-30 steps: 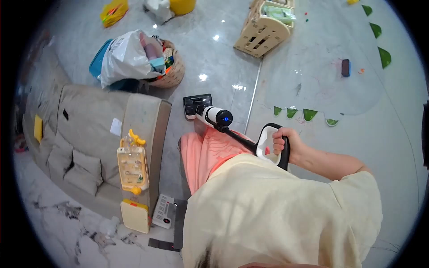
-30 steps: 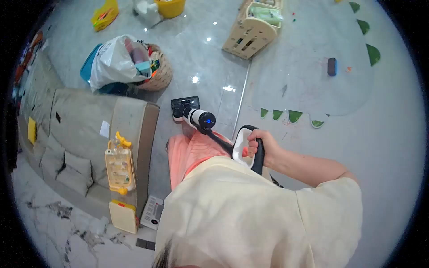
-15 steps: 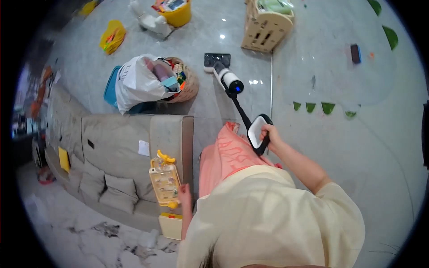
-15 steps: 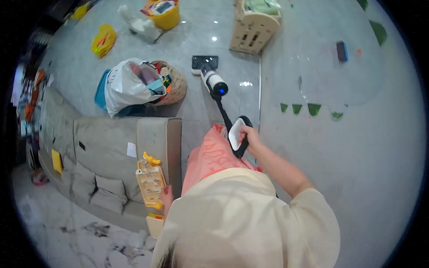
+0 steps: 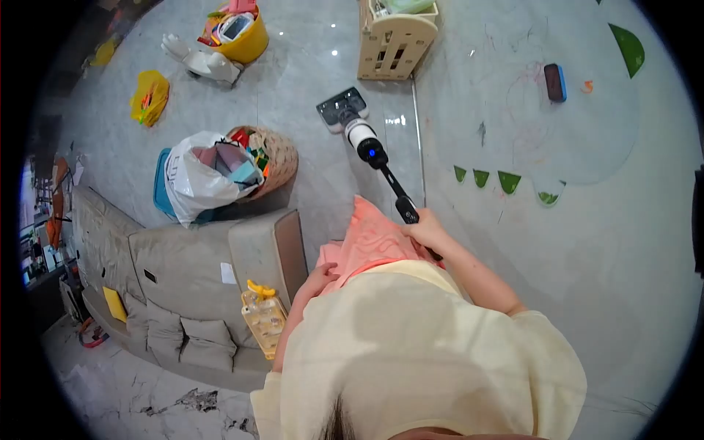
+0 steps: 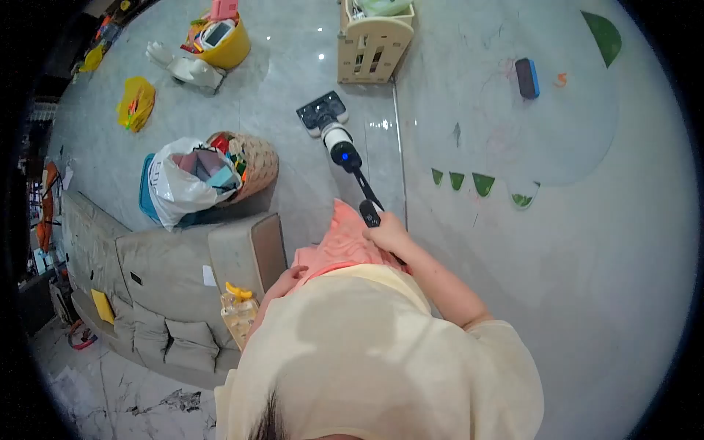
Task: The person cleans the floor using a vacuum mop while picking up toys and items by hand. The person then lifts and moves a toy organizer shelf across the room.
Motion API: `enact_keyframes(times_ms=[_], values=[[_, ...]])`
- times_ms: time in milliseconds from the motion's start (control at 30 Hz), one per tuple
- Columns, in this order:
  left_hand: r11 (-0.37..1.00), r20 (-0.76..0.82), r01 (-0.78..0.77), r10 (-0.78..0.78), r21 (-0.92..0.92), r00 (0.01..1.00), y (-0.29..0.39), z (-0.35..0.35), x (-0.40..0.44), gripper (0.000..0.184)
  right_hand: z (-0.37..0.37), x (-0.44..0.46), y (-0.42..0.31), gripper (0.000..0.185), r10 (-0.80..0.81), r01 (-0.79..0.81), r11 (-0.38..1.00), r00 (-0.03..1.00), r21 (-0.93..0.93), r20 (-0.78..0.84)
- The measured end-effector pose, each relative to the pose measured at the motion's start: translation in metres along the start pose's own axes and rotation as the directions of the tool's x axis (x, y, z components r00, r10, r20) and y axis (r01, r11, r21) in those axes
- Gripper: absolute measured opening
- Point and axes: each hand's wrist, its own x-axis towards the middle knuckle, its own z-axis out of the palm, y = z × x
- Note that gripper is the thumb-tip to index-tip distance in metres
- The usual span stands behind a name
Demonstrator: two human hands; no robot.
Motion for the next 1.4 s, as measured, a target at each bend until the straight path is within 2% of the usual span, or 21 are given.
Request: enact_keyframes(times_ms=[67,133,200,233,267,367,500,567,600,667,767,833,900,967,1033,1100,1167,1233,1300,1333,1400], values=[[0.999,0.016,-0.036,0.036,0.013,0.999,-0.007,-0.024,0.017,0.049,-0.015,-0.001,-0.007,0.019,-0.051,0.046,0.993,0.998,-0.107,-0.037],[0.925,-0.099,-0.269,0.252,-0.268,0.963,-0.013,-0.04,0.027,0.037,-0.036,-0.016,-0.038,0.018,0.002,-0.002,1.0,1.0,-0.024,-0.003],[0.918,-0.119,-0.21,0.18,-0.335,0.976,0.01,-0.054,0.024,0.037,-0.05,-0.016,-0.049,0.017,0.05,-0.051,0.998,0.998,0.047,0.036],[0.905,-0.141,-0.162,0.115,-0.394,0.983,0.026,-0.065,0.023,0.037,-0.054,-0.011,-0.046,0.016,0.05,-0.049,0.995,0.999,0.084,-0.009],[0.904,-0.226,-0.314,0.254,-0.292,0.941,0.036,-0.076,0.031,0.035,-0.057,-0.007,-0.053,0.016,0.049,-0.042,0.992,0.997,0.123,-0.056],[0.952,-0.234,-0.242,0.197,-0.186,0.952,0.072,-0.123,0.045,0.032,-0.064,0.005,-0.084,0.012,0.125,-0.107,0.959,0.991,0.264,-0.051],[0.943,-0.191,-0.311,0.285,-0.118,0.939,0.125,-0.187,0.077,0.03,-0.055,0.034,-0.122,0.013,0.173,-0.108,0.905,0.977,0.412,-0.123],[0.946,-0.217,-0.309,0.323,0.094,0.921,0.169,-0.218,0.08,0.033,-0.05,0.052,-0.148,0.013,0.245,-0.126,0.84,0.956,0.527,-0.162],[0.945,-0.2,-0.313,0.326,0.094,0.924,0.189,-0.235,0.083,0.033,-0.049,0.061,-0.167,0.013,0.248,-0.125,0.84,0.954,0.529,-0.167],[0.916,-0.138,-0.309,0.35,0.255,0.926,0.228,-0.265,0.092,0.033,-0.05,0.088,-0.186,0.013,0.254,-0.113,0.822,0.95,0.559,-0.181],[0.884,-0.059,-0.277,0.321,0.377,0.945,0.278,-0.302,0.113,0.033,-0.05,0.122,-0.221,0.012,0.261,-0.099,0.795,0.947,0.599,-0.189],[0.868,-0.014,-0.294,0.327,0.4,0.945,0.302,-0.325,0.129,0.033,-0.045,0.15,-0.236,0.014,0.227,-0.018,0.714,0.952,0.7,-0.207],[0.717,0.016,-0.336,0.413,0.61,0.911,0.334,-0.346,0.136,0.032,-0.044,0.173,-0.261,0.018,0.243,-0.001,0.664,0.946,0.748,-0.214],[0.696,0.06,-0.32,0.37,0.643,0.927,0.361,-0.364,0.148,0.032,-0.043,0.207,-0.273,0.021,0.245,0.027,0.512,0.953,0.859,-0.176],[0.744,0.085,-0.223,0.219,0.63,0.972,0.397,-0.374,0.143,0.032,-0.034,0.256,-0.271,0.019,0.195,0.091,0.434,0.962,0.897,-0.191],[0.739,0.052,-0.181,0.194,0.649,0.98,0.413,-0.383,0.159,0.031,-0.029,0.305,-0.277,0.016,0.116,0.083,0.379,0.984,0.921,-0.137],[0.723,-0.042,-0.257,0.367,0.641,0.929,0.433,-0.394,0.167,0.031,-0.031,0.346,-0.295,0.013,0.095,0.095,0.505,0.982,0.858,-0.165],[0.742,-0.068,-0.283,0.403,0.607,0.913,0.457,-0.404,0.178,0.033,-0.039,0.392,-0.312,0.012,0.118,0.063,0.544,0.981,0.837,-0.151],[0.77,-0.091,-0.311,0.428,0.557,0.899,0.476,-0.413,0.181,0.034,-0.051,0.432,-0.331,0.019,0.004,0.139,0.778,0.974,0.613,-0.226],[0.813,-0.126,-0.278,0.391,0.512,0.912,0.484,-0.417,0.183,0.034,-0.059,0.446,-0.343,0.019,0.007,0.132,0.776,0.976,0.616,-0.218],[0.86,-0.169,-0.246,0.351,0.447,0.921,0.492,-0.422,0.194,0.034,-0.083,0.466,-0.38,0.024,-0.14,0.206,0.934,0.963,0.291,-0.232]])
